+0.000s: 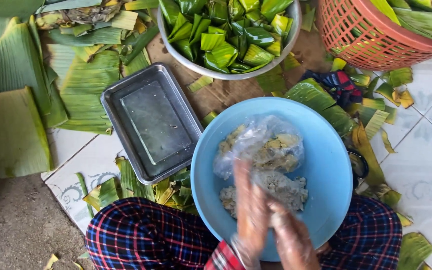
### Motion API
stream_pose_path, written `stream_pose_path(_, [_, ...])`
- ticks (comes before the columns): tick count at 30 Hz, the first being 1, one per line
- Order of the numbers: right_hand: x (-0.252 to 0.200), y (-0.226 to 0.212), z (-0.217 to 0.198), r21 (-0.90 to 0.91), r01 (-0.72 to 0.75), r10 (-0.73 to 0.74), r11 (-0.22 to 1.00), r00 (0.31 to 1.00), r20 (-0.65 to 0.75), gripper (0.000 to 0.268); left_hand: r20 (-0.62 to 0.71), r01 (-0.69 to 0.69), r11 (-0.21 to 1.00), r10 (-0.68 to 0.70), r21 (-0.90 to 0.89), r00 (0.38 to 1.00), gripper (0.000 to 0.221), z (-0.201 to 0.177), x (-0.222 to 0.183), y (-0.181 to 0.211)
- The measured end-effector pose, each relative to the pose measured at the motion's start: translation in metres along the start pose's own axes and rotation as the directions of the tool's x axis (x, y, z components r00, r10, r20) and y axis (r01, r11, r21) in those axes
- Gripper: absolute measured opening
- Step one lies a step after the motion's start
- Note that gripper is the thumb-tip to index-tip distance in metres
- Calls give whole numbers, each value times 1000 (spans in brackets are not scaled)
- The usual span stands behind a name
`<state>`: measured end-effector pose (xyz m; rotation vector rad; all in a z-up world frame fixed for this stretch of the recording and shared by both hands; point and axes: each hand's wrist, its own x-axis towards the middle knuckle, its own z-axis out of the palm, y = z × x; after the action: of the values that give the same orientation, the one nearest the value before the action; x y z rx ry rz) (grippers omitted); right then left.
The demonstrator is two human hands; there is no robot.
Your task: The person is forming small balls of dough from a larger mass and preparing to wrap them in banana leaves.
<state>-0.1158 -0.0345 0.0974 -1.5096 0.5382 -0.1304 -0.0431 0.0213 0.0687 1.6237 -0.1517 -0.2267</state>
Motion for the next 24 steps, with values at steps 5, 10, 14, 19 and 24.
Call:
stream_pose_path(5, [11,-38,16,-113,-291,277,950,953,-126,61,309,594,788,-532,-159,788,90,11,-20,62])
stream_pose_path(10, [10,-6,-2,193,-177,164,965,983,82,53,218,-41,999,42,-10,975,73,-21,-20,25])
stream_pose_path(14, [13,4,-6,280,-105,82,954,992,94,56,205,149,987,-134,-62,970,59,-5,-45,124])
stream_pose_path(19, [27,3,-19,96,-114,112,989,993,23,58,283,100,995,-88,-28,955,78,0,-13,28])
stream_pose_path(24, [38,22,-30,-980,177,-359,-88,912,197,68,267,-347,915,393,-205,880,53,11,-21,38])
